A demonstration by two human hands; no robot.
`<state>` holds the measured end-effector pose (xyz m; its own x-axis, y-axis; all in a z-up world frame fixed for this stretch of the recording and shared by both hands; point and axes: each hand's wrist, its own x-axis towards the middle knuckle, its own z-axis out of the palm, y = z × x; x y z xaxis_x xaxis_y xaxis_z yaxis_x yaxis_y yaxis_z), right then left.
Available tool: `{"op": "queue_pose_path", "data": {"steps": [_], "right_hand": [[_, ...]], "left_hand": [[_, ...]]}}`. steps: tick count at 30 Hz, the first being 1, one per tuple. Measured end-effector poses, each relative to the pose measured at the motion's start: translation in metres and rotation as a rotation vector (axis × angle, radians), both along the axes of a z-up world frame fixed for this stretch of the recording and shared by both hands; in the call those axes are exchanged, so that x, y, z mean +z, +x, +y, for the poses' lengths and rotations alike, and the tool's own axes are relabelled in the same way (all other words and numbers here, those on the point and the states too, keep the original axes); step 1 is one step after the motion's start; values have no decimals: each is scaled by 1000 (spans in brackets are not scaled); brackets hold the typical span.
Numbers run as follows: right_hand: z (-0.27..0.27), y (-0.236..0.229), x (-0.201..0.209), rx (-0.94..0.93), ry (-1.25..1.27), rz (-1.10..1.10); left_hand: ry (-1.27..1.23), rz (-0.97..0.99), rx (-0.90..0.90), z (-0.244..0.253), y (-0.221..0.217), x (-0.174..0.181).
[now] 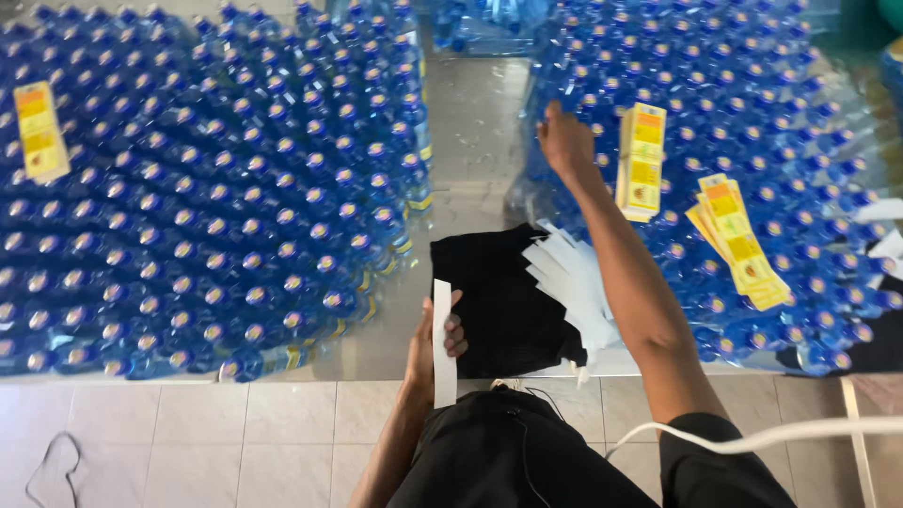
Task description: The person repeatedly picks up a blue plastic bottle, peels a yellow label from a stack, and applies it to the bottle's body. After applying the label, the person places the bottle onto a large stack of similar bottles on the table.
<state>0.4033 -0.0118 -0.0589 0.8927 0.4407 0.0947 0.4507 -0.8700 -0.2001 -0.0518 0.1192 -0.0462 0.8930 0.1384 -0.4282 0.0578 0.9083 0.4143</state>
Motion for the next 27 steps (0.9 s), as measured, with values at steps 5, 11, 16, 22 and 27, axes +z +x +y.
{"op": "queue_pose_path", "data": {"steps": [5,11,16,22,27], "right_hand": [[-5,-13,-12,11,-43,7],[-24,-127,42,52,150,-178],[-40,-212,40,105,274,-108],[-44,-291,45,118,205,265],[-54,-319,56,112,110,310]], "left_hand": [[-324,-190,-151,21,-8,-34],[-49,-98,-206,15,-10,17],[184,-76,-235,5,-6,39],[303,-5,-183,-5,-3,44],[388,37,-134,-15,-4,20]]}}
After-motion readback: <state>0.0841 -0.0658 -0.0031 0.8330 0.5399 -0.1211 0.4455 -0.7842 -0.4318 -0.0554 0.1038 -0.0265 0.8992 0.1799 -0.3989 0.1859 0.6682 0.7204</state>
